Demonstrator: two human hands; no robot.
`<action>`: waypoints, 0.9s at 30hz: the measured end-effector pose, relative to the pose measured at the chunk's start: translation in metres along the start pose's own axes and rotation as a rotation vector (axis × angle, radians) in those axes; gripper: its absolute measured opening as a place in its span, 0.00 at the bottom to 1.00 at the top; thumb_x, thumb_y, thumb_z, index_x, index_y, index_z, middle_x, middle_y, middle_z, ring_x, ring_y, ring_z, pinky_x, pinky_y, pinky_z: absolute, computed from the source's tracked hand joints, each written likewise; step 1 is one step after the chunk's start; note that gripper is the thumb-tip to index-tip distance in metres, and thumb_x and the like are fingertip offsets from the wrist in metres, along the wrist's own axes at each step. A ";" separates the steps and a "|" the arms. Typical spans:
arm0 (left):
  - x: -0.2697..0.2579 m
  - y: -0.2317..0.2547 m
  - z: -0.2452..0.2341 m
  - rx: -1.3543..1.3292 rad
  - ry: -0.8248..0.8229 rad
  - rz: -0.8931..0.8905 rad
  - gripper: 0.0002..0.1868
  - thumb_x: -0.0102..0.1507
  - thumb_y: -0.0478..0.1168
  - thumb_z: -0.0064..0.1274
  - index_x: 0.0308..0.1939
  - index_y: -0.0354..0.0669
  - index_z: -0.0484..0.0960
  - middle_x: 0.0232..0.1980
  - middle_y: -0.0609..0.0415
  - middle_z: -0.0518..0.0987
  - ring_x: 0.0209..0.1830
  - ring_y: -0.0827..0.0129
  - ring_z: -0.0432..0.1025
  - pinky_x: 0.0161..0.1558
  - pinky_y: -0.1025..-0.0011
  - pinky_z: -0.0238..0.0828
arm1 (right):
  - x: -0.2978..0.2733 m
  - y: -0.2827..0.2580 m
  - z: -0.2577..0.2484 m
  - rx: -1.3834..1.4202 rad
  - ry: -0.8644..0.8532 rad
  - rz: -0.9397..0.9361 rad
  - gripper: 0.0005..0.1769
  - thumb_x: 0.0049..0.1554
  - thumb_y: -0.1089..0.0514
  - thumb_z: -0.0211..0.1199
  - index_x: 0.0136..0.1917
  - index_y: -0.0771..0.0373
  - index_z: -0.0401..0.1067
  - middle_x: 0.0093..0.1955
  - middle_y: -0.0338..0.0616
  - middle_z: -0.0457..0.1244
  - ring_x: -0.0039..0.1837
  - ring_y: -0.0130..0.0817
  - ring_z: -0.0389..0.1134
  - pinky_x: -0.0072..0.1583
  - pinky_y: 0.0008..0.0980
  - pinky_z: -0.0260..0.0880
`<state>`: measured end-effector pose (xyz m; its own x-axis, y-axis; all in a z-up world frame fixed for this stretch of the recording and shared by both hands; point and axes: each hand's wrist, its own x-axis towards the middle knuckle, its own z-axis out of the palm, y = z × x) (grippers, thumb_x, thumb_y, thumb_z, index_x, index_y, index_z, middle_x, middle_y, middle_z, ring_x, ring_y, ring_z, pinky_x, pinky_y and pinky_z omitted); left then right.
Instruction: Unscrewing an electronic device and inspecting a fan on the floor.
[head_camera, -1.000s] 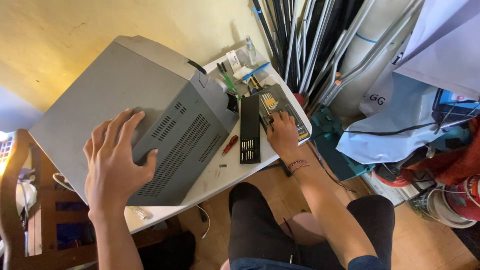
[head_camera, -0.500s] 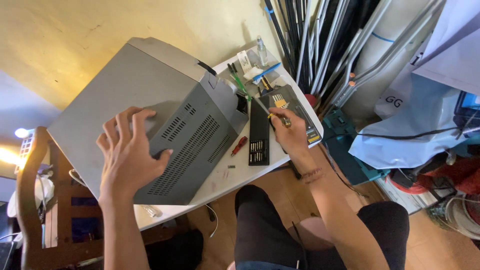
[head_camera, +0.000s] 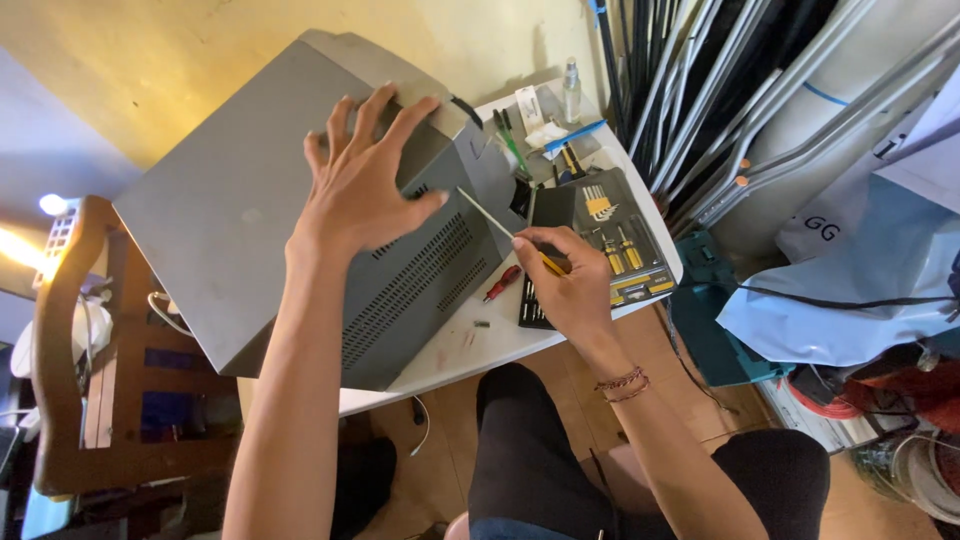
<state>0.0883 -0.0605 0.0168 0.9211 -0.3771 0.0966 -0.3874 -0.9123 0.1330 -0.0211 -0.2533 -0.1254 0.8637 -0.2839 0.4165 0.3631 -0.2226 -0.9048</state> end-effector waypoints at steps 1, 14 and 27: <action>0.003 0.000 0.000 -0.034 0.022 0.016 0.49 0.50 0.57 0.66 0.74 0.78 0.60 0.82 0.56 0.49 0.82 0.45 0.37 0.73 0.29 0.28 | 0.001 0.001 0.002 -0.012 0.001 -0.012 0.08 0.62 0.59 0.67 0.52 0.66 0.79 0.43 0.36 0.69 0.42 0.19 0.67 0.43 0.21 0.67; 0.025 -0.002 0.014 -0.072 0.016 -0.043 0.38 0.58 0.69 0.49 0.73 0.84 0.61 0.83 0.58 0.47 0.83 0.43 0.35 0.68 0.22 0.23 | -0.005 0.006 0.010 0.023 0.020 0.123 0.10 0.63 0.57 0.66 0.51 0.67 0.80 0.36 0.30 0.66 0.36 0.14 0.58 0.37 0.18 0.57; 0.025 -0.002 0.016 -0.067 0.039 -0.043 0.38 0.57 0.70 0.50 0.72 0.86 0.60 0.83 0.59 0.47 0.82 0.43 0.35 0.70 0.23 0.23 | -0.003 0.007 0.008 -0.001 0.023 0.099 0.09 0.63 0.58 0.67 0.51 0.67 0.80 0.37 0.31 0.67 0.34 0.13 0.57 0.35 0.18 0.53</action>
<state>0.1123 -0.0709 0.0031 0.9352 -0.3304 0.1273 -0.3507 -0.9141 0.2035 -0.0184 -0.2462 -0.1343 0.8870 -0.3258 0.3273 0.2764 -0.1931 -0.9414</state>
